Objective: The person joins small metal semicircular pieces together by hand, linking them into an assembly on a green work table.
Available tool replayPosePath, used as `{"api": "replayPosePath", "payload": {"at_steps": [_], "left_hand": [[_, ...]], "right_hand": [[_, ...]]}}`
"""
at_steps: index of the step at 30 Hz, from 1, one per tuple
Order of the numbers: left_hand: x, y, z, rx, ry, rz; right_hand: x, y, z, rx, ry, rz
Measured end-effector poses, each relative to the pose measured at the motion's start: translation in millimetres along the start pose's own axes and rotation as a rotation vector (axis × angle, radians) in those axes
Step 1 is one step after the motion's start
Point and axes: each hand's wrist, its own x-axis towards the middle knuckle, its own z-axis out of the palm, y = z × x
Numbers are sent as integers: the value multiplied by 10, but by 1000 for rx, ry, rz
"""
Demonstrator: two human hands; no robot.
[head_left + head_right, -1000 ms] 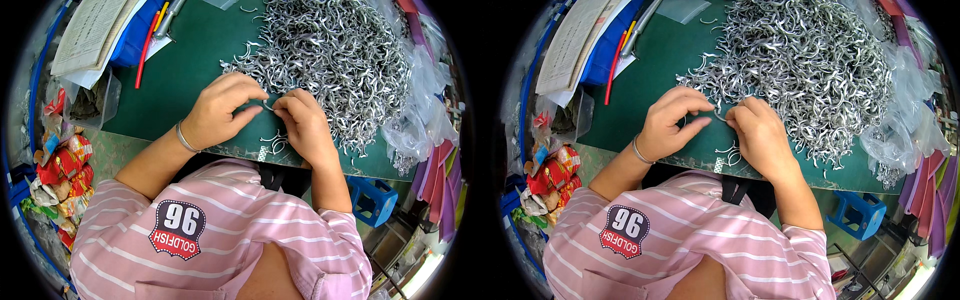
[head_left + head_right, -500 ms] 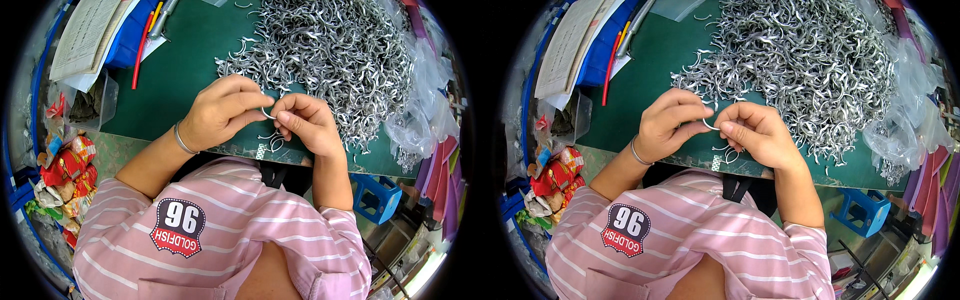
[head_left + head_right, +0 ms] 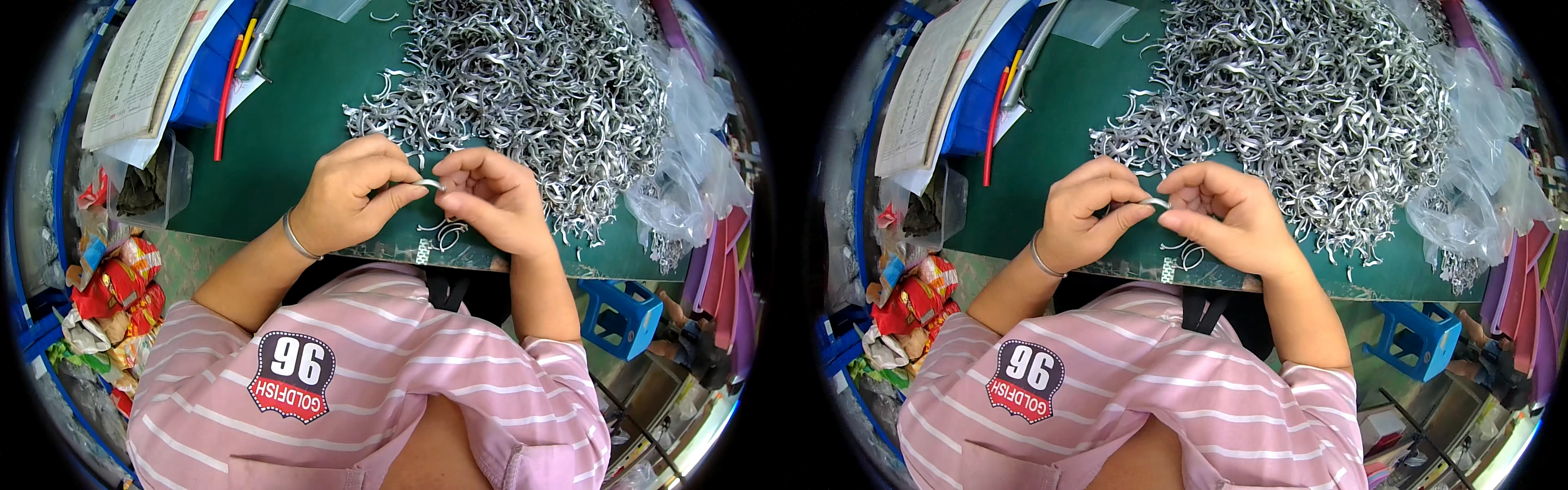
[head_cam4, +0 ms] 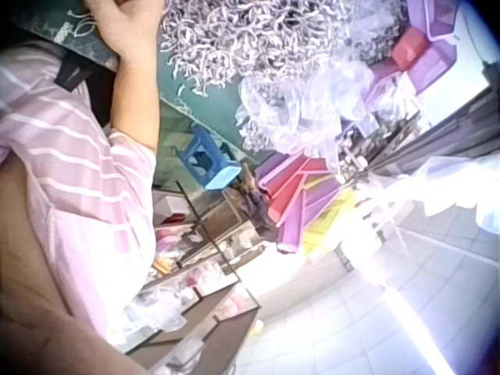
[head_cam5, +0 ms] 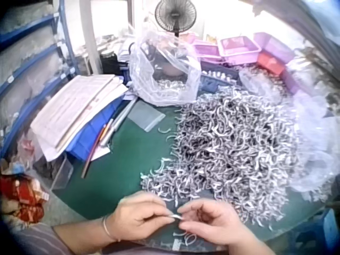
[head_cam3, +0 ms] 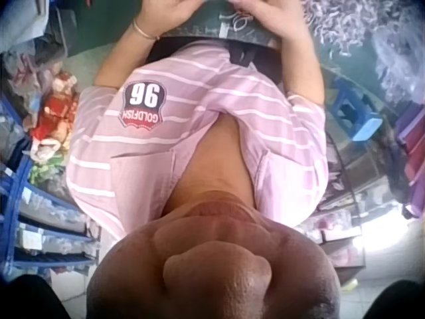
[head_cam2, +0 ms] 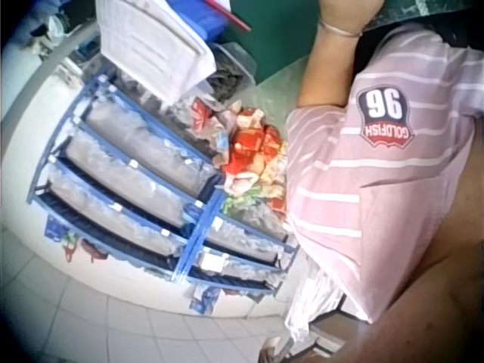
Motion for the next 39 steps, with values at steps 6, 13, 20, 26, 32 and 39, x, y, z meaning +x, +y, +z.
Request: {"api": "replayPosePath", "payload": {"at_steps": [6,13,20,26,32,39], "left_hand": [[48,-10,-32,10,188,-48],[44,-78,15,438,98,-19],[53,24,15,328,71,-55],[58,2,40,145,34,116],[25,7,29,93,71,108],[7,-7,60,47,108,90]], "right_hand": [[118,12,-55,-831,168,-578],[105,-21,-74,-847,299,-577],[48,46,-109,-529,149,-447],[3,41,6,-203,60,-270],[9,78,30,-181,48,-288],[81,48,27,-624,-14,-497]]}}
